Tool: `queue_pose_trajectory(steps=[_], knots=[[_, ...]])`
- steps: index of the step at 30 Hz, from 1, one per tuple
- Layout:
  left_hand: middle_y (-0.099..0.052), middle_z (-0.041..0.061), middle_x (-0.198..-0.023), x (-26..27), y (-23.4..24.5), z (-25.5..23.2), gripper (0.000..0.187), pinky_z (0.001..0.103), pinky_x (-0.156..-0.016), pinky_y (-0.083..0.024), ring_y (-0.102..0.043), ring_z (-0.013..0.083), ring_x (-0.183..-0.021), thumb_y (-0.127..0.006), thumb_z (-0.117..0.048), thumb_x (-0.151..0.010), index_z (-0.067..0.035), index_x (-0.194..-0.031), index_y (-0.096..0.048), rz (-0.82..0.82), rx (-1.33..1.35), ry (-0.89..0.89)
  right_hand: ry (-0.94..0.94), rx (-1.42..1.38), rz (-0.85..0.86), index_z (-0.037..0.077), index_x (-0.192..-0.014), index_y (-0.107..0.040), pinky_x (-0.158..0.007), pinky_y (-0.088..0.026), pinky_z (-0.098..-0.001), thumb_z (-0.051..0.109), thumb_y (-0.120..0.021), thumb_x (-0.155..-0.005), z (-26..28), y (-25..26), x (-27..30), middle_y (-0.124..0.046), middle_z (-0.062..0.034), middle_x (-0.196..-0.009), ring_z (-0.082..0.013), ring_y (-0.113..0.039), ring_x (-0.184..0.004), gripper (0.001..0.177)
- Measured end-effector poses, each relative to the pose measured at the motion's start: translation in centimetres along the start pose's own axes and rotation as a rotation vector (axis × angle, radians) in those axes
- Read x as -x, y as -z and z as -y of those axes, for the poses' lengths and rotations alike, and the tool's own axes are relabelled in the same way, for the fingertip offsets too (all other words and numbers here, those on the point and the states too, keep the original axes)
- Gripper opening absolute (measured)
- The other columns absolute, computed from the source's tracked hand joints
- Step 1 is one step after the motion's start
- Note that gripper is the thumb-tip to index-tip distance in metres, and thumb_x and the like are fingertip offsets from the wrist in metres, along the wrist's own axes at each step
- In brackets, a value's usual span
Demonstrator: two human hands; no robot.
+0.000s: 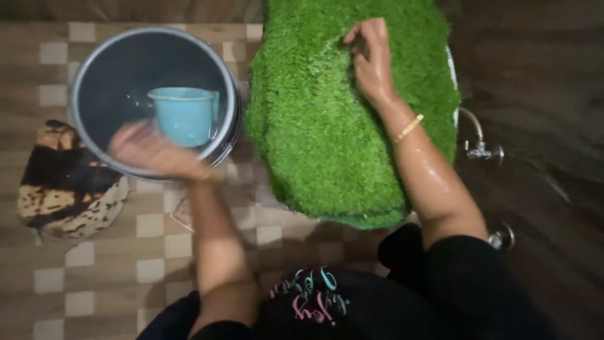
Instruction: The person washes a green textured mat by hand, applying soap, scrubbing the surface with their palms, and rinsing it with water from a bucket.
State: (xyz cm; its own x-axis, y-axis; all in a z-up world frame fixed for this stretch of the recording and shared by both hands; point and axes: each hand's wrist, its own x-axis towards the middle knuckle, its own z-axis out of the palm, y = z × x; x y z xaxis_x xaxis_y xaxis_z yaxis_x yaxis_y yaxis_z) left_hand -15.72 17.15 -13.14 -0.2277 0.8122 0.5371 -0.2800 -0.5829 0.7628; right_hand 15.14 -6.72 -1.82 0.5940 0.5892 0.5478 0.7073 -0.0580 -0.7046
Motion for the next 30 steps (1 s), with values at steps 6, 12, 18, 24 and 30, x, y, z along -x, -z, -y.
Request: queue_pose_trajectory(steps=[6, 12, 18, 24, 30], knots=[[-0.041, 0.023, -0.151, 7.7, -18.3, -15.4, 0.090, 0.051, -0.119, -0.029, -0.036, 0.0383, -0.143, -0.080, -0.054, -0.086, 0.002, -0.146, -0.042, 1.319, -0.380, -0.297, -0.361, -0.695, -0.069, 0.006, -0.116, -0.063, -0.085, -0.045, -0.0314, 0.009, -0.059, -0.090, -2.0, 1.6, -0.5, -0.057, -0.0074, -0.103, -0.0190, -0.053, -0.094, 0.027], [-0.002, 0.024, -0.168, 7.2, -16.3, -18.9, 0.148, 0.059, -0.125, 0.003, 0.005, 0.0386, -0.156, -0.069, -0.089, -0.058, 0.002, -0.159, -0.011, 1.532, -0.961, -0.077, 0.507, 0.313, 0.310, 0.012, -0.132, -0.066, -0.107, -0.042, -0.0475, 0.046, -0.066, -0.102, 4.4, 0.5, 2.1, -0.062, -0.0136, -0.136, -0.0295, -0.052, -0.129, 0.045], [0.003, 0.038, -0.164, 6.5, -14.2, -16.2, 0.169, 0.056, -0.124, 0.005, 0.008, 0.0443, -0.155, -0.070, -0.098, -0.047, 0.015, -0.156, -0.006, 1.540, -0.810, -0.138, 0.469, 0.461, 0.562, 0.013, -0.114, -0.067, -0.105, -0.038, -0.0488, 0.038, -0.062, -0.107, 2.3, 2.4, 2.3, -0.059, -0.0069, -0.123, -0.0269, -0.052, -0.122, 0.026], [0.000, 0.035, -0.167, 6.4, -13.3, -15.4, 0.166, 0.052, -0.128, 0.001, 0.004, 0.0417, -0.158, -0.070, -0.097, -0.049, 0.014, -0.157, -0.009, 1.473, -0.658, -0.138, 0.057, 0.641, 0.018, 0.010, -0.107, -0.064, -0.089, -0.036, -0.0547, 0.019, -0.067, -0.093, -0.7, 0.7, -4.8, -0.054, -0.0179, -0.111, -0.0346, -0.047, -0.109, 0.017], [0.005, 0.035, -0.165, 5.6, -13.2, -14.6, 0.170, 0.051, -0.128, 0.003, 0.008, 0.0414, -0.157, -0.079, -0.090, -0.045, 0.012, -0.157, -0.004, 1.573, -0.670, -0.137, 0.301, 0.445, 0.466, 0.011, -0.106, -0.062, -0.102, -0.038, -0.0474, 0.035, -0.065, -0.103, 6.0, 1.1, 7.2, -0.054, -0.0098, -0.113, -0.0279, -0.048, -0.114, 0.024]])
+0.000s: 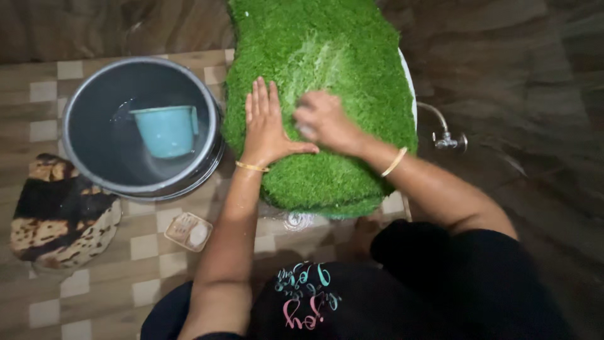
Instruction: The person washes a green textured mat by hand, applying soap, scrubbing the surface with their palms, and rinsing it with water from a bucket.
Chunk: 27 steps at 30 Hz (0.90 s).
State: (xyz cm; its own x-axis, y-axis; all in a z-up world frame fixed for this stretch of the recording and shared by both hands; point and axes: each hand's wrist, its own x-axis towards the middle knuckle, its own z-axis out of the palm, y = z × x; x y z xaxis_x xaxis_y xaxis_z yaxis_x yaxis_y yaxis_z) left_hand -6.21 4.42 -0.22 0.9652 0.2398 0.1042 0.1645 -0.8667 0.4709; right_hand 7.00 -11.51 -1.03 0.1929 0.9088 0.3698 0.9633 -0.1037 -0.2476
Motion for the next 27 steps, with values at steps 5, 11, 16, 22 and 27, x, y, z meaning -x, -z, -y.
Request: queue_pose_trajectory(steps=[5, 11, 16, 22, 27], knots=[[0.013, 0.035, -0.165, 0.2, 0.8, 0.6, 0.172, 0.053, -0.128, 0.004, 0.015, 0.0431, -0.156, -0.082, -0.089, -0.046, 0.008, -0.159, 0.003, 0.064, 0.008, -0.082, -0.482, 0.199, -0.158, 0.010, -0.106, -0.064, -0.088, -0.039, -0.0476, 0.034, -0.066, -0.100, -7.1, 3.7, -4.3, -0.051, -0.0160, -0.111, -0.0326, -0.047, -0.104, 0.025], [0.000, 0.021, -0.166, -1.0, 1.2, 3.9, 0.150, 0.047, -0.120, -0.004, 0.003, 0.0368, -0.152, -0.077, -0.067, -0.054, -0.005, -0.162, 0.006, 0.116, 0.651, 0.027, -0.055, -0.195, 0.232, 0.011, -0.100, -0.060, -0.110, -0.040, -0.0506, 0.038, -0.065, -0.100, 3.9, -2.0, -3.1, -0.055, -0.0079, -0.106, -0.0258, -0.051, -0.110, 0.027], [-0.004, 0.020, -0.175, -1.5, -1.0, 5.7, 0.093, 0.048, -0.131, 0.000, -0.002, 0.0342, -0.162, -0.021, -0.068, -0.102, -0.002, -0.167, -0.007, -0.082, 0.347, -0.138, -0.003, 0.314, -0.117, 0.016, -0.107, -0.065, -0.107, -0.026, -0.0639, 0.049, -0.072, -0.101, -4.8, 2.8, -6.9, -0.054, -0.0153, -0.124, -0.0329, -0.045, -0.122, 0.035], [-0.012, 0.021, -0.172, -1.6, -2.4, 4.7, 0.102, 0.046, -0.132, -0.002, -0.009, 0.0308, -0.162, -0.011, -0.077, -0.100, 0.003, -0.164, -0.012, -0.260, 0.041, -0.119, -0.152, 0.326, -0.042, 0.013, -0.127, -0.065, -0.105, -0.037, -0.0522, 0.028, -0.068, -0.105, -3.4, -2.3, -6.1, -0.051, -0.0195, -0.128, -0.0364, -0.045, -0.124, 0.027], [-0.018, 0.019, -0.173, -1.3, -2.9, 5.7, 0.097, 0.047, -0.135, -0.008, -0.015, 0.0304, -0.163, -0.002, -0.071, -0.101, -0.001, -0.166, -0.017, -0.350, 0.257, -0.216, 0.293, 0.109, 0.029, 0.012, -0.121, -0.064, -0.095, -0.040, -0.0507, 0.026, -0.068, -0.095, -3.2, -2.5, -4.2, -0.053, -0.0182, -0.122, -0.0345, -0.047, -0.116, 0.030]])
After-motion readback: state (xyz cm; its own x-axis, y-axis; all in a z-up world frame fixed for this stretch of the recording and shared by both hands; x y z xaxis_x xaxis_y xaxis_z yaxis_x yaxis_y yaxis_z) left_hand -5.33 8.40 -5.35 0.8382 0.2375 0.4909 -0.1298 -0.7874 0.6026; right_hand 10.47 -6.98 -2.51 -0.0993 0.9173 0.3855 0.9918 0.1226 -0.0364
